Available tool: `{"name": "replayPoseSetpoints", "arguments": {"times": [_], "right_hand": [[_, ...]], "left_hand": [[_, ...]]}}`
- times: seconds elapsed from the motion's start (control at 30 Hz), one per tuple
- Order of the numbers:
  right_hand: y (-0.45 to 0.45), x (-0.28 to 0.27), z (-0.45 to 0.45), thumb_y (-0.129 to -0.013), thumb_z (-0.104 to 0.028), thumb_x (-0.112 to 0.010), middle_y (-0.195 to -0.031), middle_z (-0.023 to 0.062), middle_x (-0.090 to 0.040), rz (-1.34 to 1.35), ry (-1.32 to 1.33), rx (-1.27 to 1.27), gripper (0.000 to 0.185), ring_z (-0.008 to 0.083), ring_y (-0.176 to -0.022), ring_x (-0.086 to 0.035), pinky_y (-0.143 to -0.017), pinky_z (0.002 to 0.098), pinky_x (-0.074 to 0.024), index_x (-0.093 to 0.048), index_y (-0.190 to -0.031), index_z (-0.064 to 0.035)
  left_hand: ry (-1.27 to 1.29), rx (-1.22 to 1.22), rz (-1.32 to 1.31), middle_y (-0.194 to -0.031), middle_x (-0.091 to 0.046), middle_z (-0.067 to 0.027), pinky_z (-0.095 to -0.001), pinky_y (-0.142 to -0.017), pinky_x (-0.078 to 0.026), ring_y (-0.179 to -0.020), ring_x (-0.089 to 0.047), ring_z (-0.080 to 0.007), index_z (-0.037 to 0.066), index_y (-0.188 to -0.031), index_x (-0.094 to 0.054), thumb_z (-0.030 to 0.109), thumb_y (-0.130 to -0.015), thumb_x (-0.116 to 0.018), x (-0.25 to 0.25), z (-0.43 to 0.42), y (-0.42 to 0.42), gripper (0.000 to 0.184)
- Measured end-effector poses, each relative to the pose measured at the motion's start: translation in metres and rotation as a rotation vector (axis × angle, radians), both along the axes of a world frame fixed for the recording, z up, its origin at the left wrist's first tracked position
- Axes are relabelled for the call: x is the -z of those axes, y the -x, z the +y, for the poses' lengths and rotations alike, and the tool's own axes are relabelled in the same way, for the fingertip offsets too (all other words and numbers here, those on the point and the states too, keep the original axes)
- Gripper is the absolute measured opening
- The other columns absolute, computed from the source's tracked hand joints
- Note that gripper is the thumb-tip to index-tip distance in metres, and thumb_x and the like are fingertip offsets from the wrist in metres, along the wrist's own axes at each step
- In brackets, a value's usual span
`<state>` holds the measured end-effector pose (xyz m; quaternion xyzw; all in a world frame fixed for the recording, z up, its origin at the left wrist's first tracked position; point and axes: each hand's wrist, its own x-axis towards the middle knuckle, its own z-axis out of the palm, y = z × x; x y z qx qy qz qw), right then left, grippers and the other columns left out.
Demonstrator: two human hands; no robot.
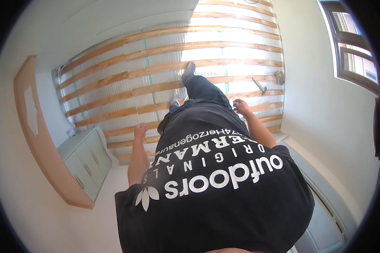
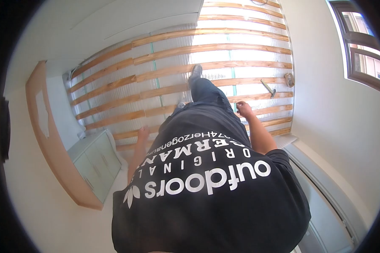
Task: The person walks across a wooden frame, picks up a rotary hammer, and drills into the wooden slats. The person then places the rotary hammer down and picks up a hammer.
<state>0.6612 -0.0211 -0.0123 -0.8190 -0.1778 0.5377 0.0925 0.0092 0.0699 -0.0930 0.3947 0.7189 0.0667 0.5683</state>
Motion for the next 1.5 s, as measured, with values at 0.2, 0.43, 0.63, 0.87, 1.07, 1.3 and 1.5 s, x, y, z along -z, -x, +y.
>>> {"name": "replayPoseSetpoints", "arguments": {"times": [0.2, 0.43, 0.63, 0.87, 1.07, 1.3, 1.5], "right_hand": [[-0.079, 0.006, 0.071, -0.1, -0.03, -0.062, -0.109, 0.0111, -0.074, -0.001, 0.038, 0.017, 0.042, 0.0213, -0.085, -0.073, -0.069, 0.0361, -0.0573, -0.068, -0.131, -0.0026], [-0.191, 0.032, 0.2, -0.1, -0.03, -0.063, -0.116, 0.014, -0.074, -0.04, -0.164, -0.011, 0.051, 0.024, -0.094, -0.074, -0.077, 0.0372, -0.0584, -0.062, -0.14, 0.0019], [-0.225, -0.035, 0.229, -0.099, -0.028, -0.06, -0.113, 0.0164, -0.076, -0.049, -0.379, 0.283, 0.046, 0.0229, -0.092, -0.076, -0.076, 0.0355, -0.058, -0.067, -0.133, 0.0026], [-0.207, 0.012, 0.074, -0.103, -0.03, -0.059, -0.108, 0.0115, -0.074, -0.053, -0.124, 0.544, 0.042, 0.0212, -0.087, -0.073, -0.07, 0.0347, -0.0582, -0.066, -0.132, -0.0011], [-0.122, 0.011, -0.046, -0.101, -0.028, -0.06, -0.105, 0.0086, -0.073, 0.03, 0.247, 0.759, 0.035, 0.0214, -0.08, -0.072, -0.064, 0.0344, -0.0569, -0.068, -0.127, -0.0062], [-0.116, -0.005, 0.023, -0.099, -0.029, -0.061, -0.108, 0.0078, -0.073, 0.059, 0.132, 0.947, 0.039, 0.0219, -0.084, -0.073, -0.068, 0.0354, -0.0582, -0.068, -0.129, -0.0058], [-0.204, -0.034, 0.152, -0.101, -0.03, -0.062, -0.108, 0.0084, -0.074, -0.072, -0.092, 0.986, 0.04, 0.0195, -0.088, -0.073, -0.074, 0.0344, -0.0583, -0.068, -0.131, -0.0041]], "left_hand": [[0.007, -0.037, -0.013, -0.105, -0.075, -0.0105, -0.0324, -0.075, -0.054, -0.086, -0.069, -0.0161, -0.003, -0.128, -0.071, 0.02, -0.098, -0.062, -0.018, 0.052, -0.054, 0.039], [-0.043, -0.096, 0.078, -0.109, -0.075, -0.0102, -0.0319, -0.08, -0.056, -0.091, -0.07, -0.0159, 0.0, -0.136, -0.067, 0.02, -0.099, -0.064, -0.115, 0.191, -0.151, 0.043], [-0.101, 0.145, 0.101, -0.121, -0.073, -0.0128, -0.0333, -0.088, -0.057, -0.1, -0.07, -0.0184, -0.001, -0.139, -0.064, 0.017, -0.101, -0.062, -0.136, 0.293, -0.202, 0.041], [-0.032, 0.455, 0.102, -0.125, -0.073, -0.0168, -0.0348, -0.094, -0.056, -0.106, -0.072, -0.0235, -0.005, -0.14, -0.061, 0.016, -0.102, -0.06, -0.106, 0.377, -0.269, 0.044], [0.033, 0.525, 0.032, -0.119, -0.073, -0.0162, -0.0336, -0.088, -0.057, -0.101, -0.071, -0.0219, -0.004, -0.141, -0.06, 0.015, -0.102, -0.059, -0.089, 0.442, -0.337, 0.044], [0.109, 0.803, 0.107, -0.113, -0.074, -0.0118, -0.0325, -0.081, -0.057, -0.093, -0.07, -0.0188, -0.003, -0.139, -0.061, 0.012, -0.101, -0.058, -0.105, 0.522, -0.447, 0.041], [0.025, 1.061, -0.029, -0.109, -0.075, -0.0115, -0.033, -0.083, -0.057, -0.089, -0.07, -0.0181, -0.003, -0.136, -0.064, 0.01, -0.098, -0.058, -0.05, 0.618, -0.551, 0.041]]}}
